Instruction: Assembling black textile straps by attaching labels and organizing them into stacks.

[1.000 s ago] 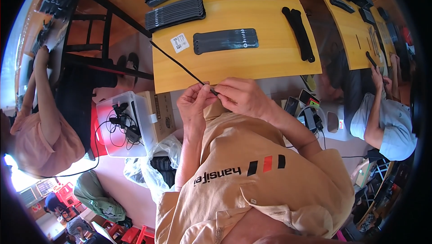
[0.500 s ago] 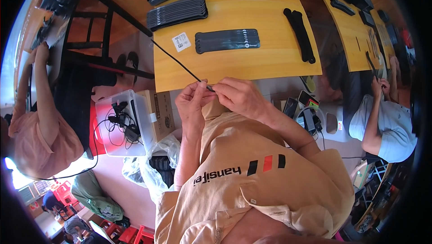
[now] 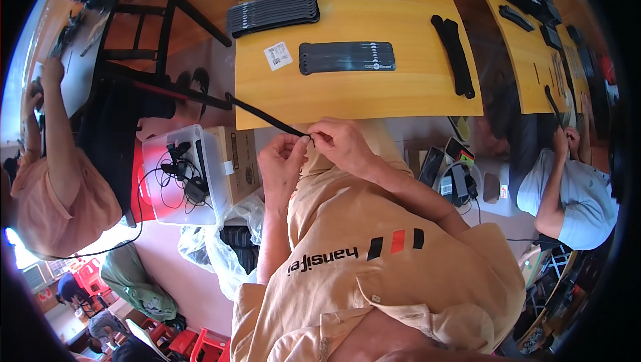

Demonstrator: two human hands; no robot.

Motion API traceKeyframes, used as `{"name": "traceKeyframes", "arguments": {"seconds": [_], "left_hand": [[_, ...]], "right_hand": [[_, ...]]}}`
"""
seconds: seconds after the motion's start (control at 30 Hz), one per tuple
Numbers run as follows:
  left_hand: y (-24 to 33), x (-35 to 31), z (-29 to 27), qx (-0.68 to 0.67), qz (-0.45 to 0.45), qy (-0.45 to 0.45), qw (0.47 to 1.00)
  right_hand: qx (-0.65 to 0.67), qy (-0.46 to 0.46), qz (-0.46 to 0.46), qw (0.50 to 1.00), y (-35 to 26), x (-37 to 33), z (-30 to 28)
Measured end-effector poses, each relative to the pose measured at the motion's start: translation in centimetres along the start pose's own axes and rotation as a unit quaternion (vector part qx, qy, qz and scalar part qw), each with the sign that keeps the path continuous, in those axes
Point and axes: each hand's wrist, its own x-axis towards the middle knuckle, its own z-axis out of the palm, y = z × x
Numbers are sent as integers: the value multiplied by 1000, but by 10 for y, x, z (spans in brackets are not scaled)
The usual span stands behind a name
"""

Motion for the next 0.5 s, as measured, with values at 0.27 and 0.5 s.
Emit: {"name": "traceKeyframes", "arguments": {"seconds": [0.27, 0.5], "left_hand": [[-1, -1, -3, -69, -26, -33, 997], [1, 4, -8, -151, -35, -92, 984]], "right_hand": [[-26, 5, -34, 999, -3, 0, 4], [-127, 12, -134, 983, -4, -3, 6]]}}
